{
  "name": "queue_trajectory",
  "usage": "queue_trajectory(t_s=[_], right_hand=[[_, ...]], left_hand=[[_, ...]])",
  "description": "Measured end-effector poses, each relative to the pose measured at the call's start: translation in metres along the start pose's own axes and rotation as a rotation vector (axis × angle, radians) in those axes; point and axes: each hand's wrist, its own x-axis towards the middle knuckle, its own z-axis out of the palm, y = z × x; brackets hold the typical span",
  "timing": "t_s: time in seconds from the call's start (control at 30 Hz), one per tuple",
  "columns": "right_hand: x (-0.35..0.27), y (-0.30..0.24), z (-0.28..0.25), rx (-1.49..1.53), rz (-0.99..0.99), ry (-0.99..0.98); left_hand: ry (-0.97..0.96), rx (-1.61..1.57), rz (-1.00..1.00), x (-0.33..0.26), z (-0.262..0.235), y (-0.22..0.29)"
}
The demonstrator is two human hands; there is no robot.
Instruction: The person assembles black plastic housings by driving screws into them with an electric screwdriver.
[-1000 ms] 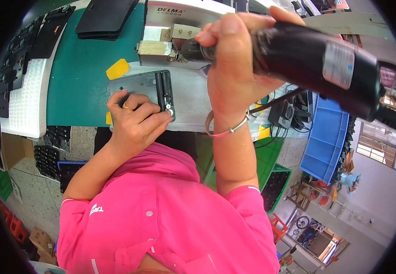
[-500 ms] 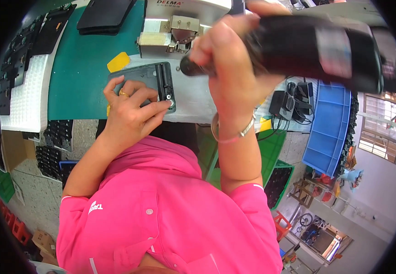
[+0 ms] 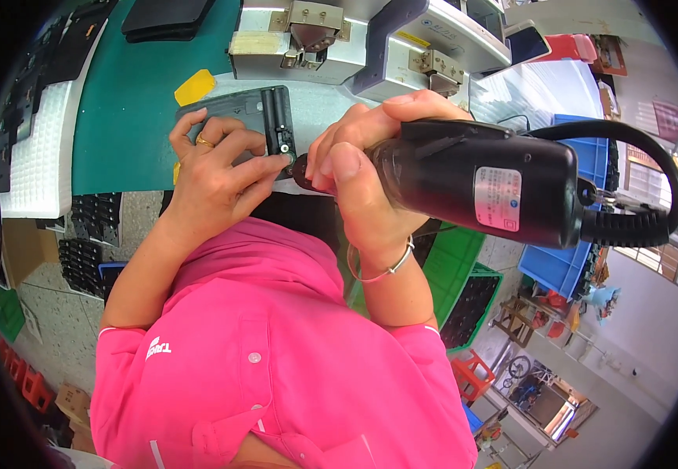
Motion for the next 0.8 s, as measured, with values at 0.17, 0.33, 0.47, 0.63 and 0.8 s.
queue_trajectory(t_s=[0.17, 0.33, 0.47, 0.63, 0.8], right_hand=[[-0.002, 0.002, 0.002, -0.037, 0.005, 0.01], [-0.003, 0.004, 0.001, -0.062, 0.004, -0.009], [-0.006, 0.007, 0.002, -0.08, -0.012, -0.029], [-0.011, 0.012, 0.007, -0.242, -0.113, -0.066], [-0.008, 0.012, 0.005, -0.331, -0.15, -0.15]], left_hand=[[0.004, -0.003, -0.006, -0.001, 0.0, 0.0], [-0.007, -0.006, -0.012, -0.002, 0.0, -0.001], [0.0, -0.017, -0.023, -0.002, 0.0, -0.001], [-0.001, -0.028, -0.028, -0.002, 0.0, -0.003], [-0.004, -0.039, -0.014, 0.0, 0.0, -0.003]])
